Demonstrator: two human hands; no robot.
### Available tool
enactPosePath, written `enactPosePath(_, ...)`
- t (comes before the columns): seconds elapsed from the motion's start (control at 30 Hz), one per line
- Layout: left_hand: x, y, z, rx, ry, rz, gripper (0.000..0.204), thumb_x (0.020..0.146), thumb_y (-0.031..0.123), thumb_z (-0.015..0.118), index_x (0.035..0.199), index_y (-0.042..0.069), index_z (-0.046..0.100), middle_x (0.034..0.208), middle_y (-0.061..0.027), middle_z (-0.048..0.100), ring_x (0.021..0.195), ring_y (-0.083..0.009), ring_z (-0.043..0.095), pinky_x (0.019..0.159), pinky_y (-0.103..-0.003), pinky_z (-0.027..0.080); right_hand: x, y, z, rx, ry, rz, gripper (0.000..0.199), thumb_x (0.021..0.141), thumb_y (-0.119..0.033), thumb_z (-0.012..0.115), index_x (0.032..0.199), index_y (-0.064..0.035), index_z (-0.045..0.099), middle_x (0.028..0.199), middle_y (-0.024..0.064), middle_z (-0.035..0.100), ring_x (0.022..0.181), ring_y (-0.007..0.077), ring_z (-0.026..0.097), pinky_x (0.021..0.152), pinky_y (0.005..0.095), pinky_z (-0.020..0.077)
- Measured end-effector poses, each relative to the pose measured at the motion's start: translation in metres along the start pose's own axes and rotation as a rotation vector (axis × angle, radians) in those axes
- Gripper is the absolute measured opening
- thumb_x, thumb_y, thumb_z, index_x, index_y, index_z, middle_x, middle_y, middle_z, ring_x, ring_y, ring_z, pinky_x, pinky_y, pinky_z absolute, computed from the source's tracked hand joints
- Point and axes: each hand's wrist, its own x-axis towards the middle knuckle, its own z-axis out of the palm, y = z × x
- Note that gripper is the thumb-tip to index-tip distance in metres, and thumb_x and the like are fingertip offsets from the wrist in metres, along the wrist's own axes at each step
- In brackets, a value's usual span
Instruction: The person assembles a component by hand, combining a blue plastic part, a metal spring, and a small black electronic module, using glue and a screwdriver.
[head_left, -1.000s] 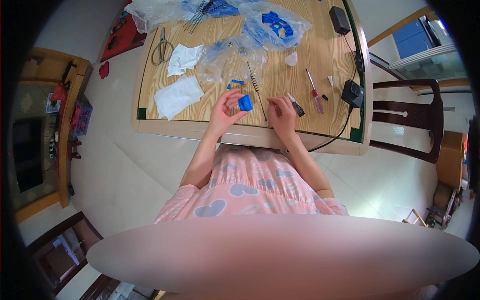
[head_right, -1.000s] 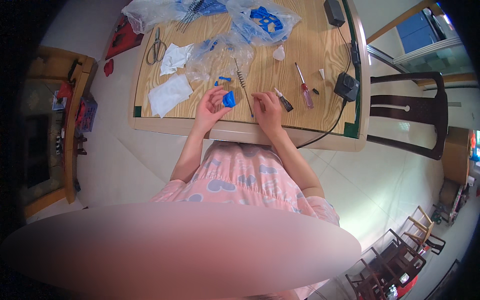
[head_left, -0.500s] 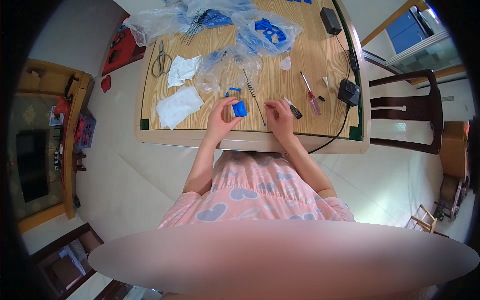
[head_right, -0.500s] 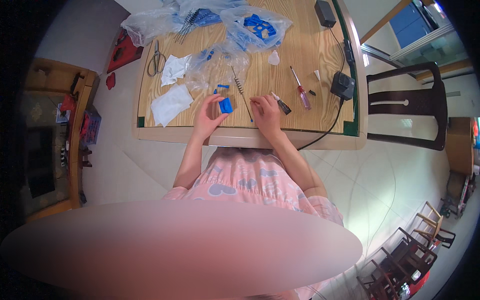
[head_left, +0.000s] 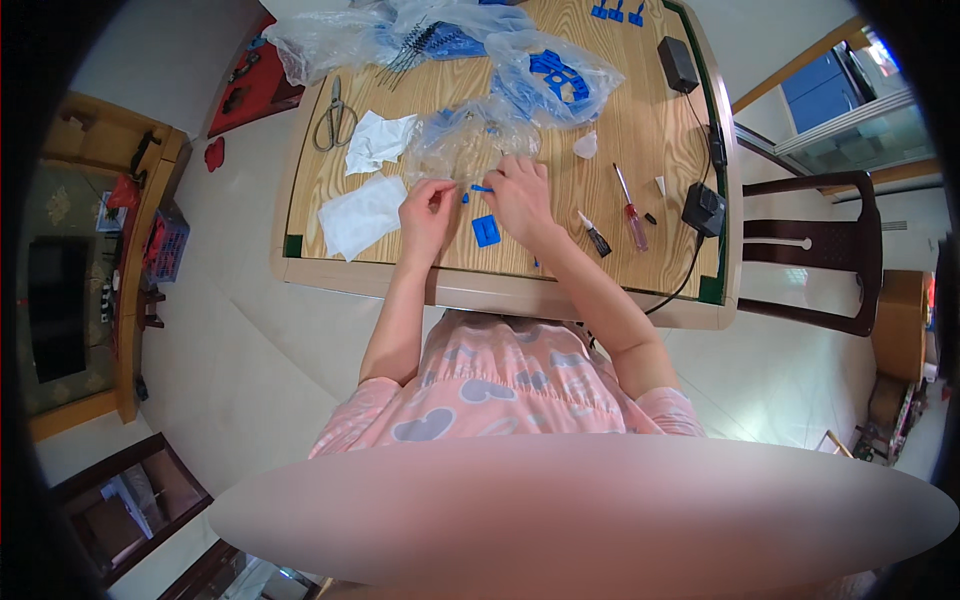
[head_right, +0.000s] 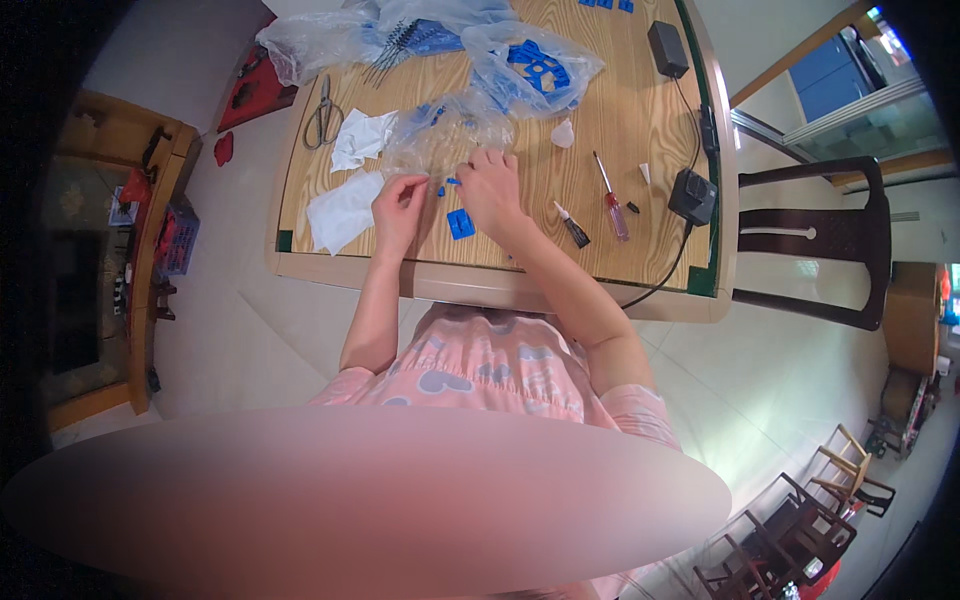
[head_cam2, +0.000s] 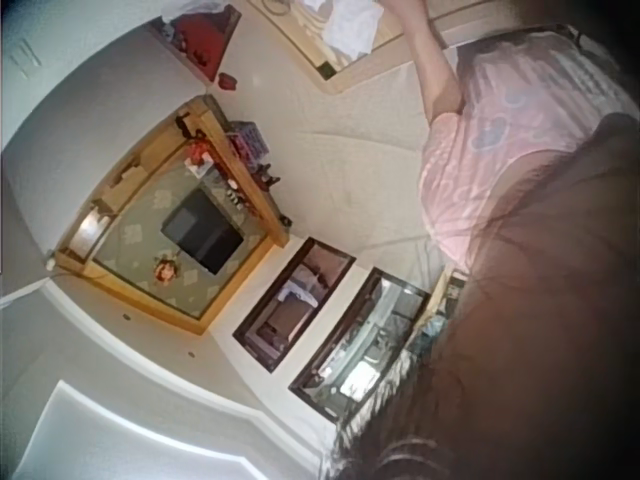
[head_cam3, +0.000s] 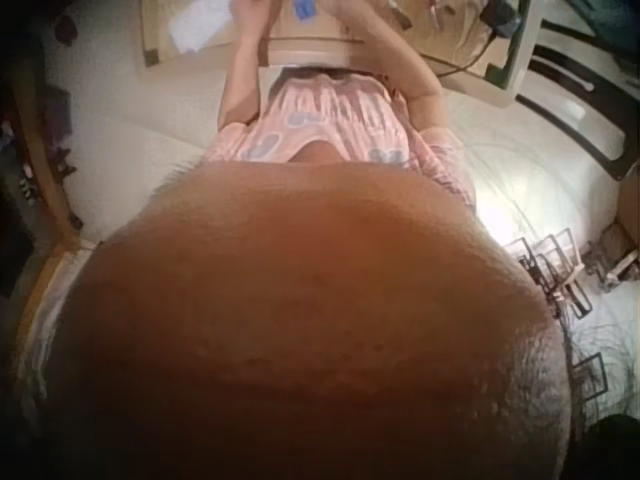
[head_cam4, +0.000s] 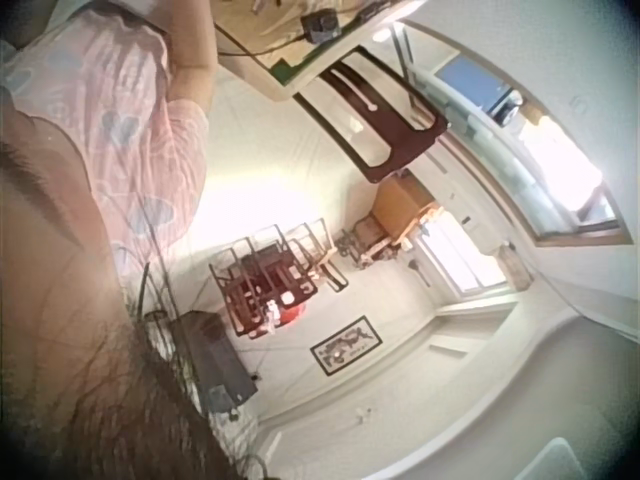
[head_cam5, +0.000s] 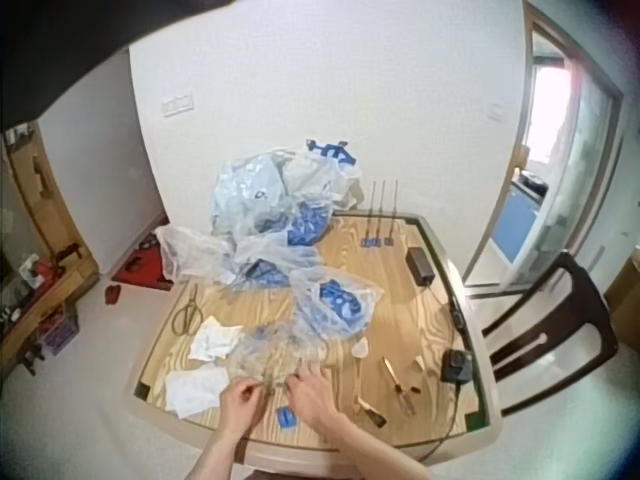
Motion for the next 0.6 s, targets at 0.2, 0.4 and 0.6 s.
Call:
enactPosePath(0.2, 0.011, 0.008, 0.012, 0.235, -0.098, 0.242, 0.01, 0.078, 0.001, 0.066, 0.088, 0.002, 0.068, 0.089, -0.0118, 0.062, 0.087, -0.0311, 0.06, 0.076, -0.039, 0.05, 0.016, 0.012, 0.003, 0.013, 0.097, 0.116, 0.009, 0.074, -0.02, 0.069, 0.08, -0.0128, 0.067, 0.088, 0.004, 0.059, 0.093, 0.0257, 0.055, 0.079, 0.0422, 0.0397)
enactPosePath(0.4, 0.024, 0.003, 0.023, 0.439, -0.345, 0.353, 0.012, 0.078, 0.004, 0.066, 0.09, 0.003, 0.069, 0.094, -0.0127, 0.062, 0.092, -0.0333, 0.06, 0.078, -0.042, 0.05, 0.055, 0.035, -0.012, 0.074, 0.212, 0.033, 0.006, 0.08, -0.018, 0.064, 0.081, -0.0144, 0.068, 0.085, 0.0055, 0.06, 0.09, 0.0257, 0.057, 0.079, 0.0421, 0.0399)
enactPosePath(0.6, 0.044, 0.009, 0.028, 0.322, -0.353, 0.251, 0.009, 0.079, 0.005, 0.064, 0.087, 0.001, 0.066, 0.093, -0.016, 0.062, 0.087, -0.0361, 0.062, 0.076, -0.044, 0.051, 0.092, 0.032, 0.025, -0.149, -0.191, 0.03, 0.016, 0.084, -0.019, 0.056, 0.087, -0.0141, 0.071, 0.093, 0.0073, 0.065, 0.097, 0.0251, 0.061, 0.082, 0.0416, 0.0413)
